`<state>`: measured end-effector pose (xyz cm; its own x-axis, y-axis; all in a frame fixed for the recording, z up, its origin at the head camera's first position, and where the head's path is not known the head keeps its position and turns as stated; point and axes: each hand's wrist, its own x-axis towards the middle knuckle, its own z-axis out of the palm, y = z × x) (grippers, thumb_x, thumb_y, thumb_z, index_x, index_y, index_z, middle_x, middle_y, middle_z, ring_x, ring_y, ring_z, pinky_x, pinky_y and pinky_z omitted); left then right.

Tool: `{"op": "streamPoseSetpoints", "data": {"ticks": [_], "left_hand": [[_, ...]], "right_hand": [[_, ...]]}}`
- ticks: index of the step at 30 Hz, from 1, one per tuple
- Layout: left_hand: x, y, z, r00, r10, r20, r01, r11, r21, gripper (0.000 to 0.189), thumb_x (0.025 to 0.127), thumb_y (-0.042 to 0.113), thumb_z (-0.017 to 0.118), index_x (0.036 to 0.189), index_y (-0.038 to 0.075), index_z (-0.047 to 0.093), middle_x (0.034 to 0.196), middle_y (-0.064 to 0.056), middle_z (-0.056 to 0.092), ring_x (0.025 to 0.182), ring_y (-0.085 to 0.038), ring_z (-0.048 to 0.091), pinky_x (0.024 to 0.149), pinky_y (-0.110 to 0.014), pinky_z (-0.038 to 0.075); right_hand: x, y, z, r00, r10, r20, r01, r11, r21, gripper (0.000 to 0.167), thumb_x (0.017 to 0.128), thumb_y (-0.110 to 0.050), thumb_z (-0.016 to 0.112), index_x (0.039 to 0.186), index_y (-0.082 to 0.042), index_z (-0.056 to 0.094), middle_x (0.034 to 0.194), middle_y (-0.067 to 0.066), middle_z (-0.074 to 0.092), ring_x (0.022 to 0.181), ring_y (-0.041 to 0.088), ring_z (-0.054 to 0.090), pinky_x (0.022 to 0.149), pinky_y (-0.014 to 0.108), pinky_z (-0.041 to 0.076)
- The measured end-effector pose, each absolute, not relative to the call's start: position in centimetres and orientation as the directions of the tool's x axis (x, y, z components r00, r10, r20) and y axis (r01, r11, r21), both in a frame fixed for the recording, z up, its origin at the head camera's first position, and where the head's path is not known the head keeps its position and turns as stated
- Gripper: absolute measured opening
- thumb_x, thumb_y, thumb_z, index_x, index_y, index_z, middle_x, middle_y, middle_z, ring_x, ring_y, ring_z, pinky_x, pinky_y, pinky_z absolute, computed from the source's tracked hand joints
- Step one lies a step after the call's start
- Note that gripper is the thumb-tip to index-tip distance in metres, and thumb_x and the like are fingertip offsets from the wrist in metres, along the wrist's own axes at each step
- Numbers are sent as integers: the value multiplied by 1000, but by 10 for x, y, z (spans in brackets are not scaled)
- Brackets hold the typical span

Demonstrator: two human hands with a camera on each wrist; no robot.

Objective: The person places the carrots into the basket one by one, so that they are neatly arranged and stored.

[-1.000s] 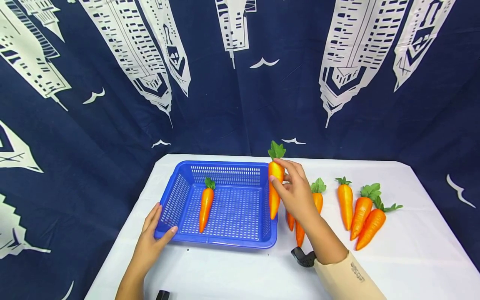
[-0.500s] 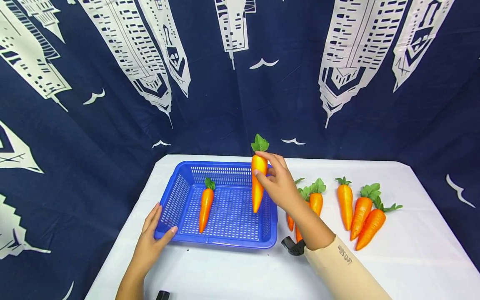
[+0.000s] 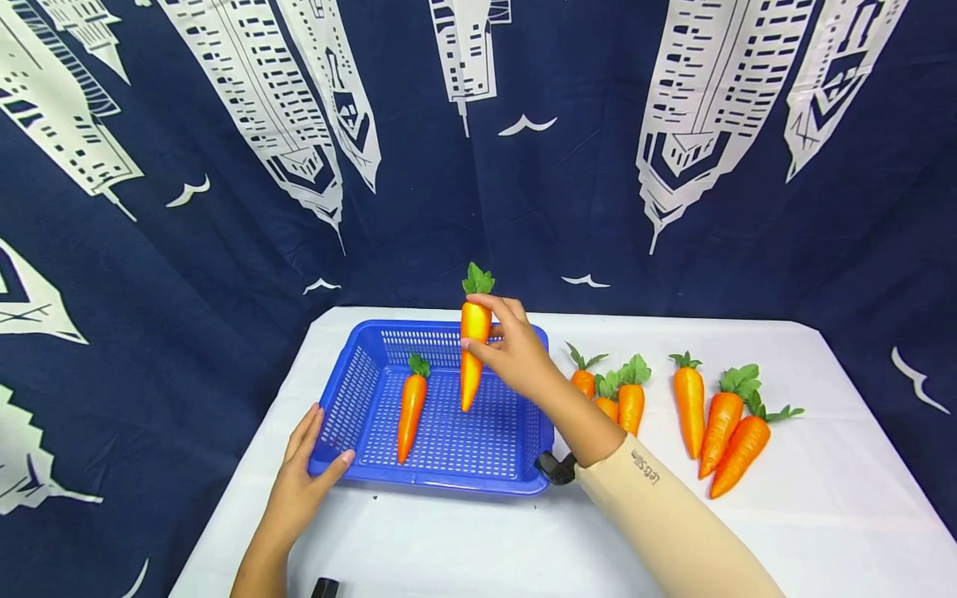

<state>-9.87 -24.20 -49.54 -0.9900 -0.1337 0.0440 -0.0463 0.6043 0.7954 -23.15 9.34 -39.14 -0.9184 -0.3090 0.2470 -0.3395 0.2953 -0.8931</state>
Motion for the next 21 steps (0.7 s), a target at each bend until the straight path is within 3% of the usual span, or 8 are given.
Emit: {"op": "streamPoseSetpoints", "data": {"ticks": [12,21], "left_hand": [[-98,-240,-493,-989,-143,36,-59,609,791,91,92,46,72,163,20,20,171,4,11,159,-34,11,122,-68,15],[-98,-240,-492,-989,-144,31,-62,601,797,88,94,41,72,163,20,21,171,5,11,159,-34,12,121,-69,14]], "right_hand": [[-250,65,-405,-922,-379,81,-219,336,-916,72,89,-15,77,150,-21,39,144,19,34,113,38,63,80,37,63],[-262,46,-419,-897,-437,-61,-154,440,-884,71,85,-20,82,143,-19,41,133,20,39,98,30,65,83,33,63]]}}
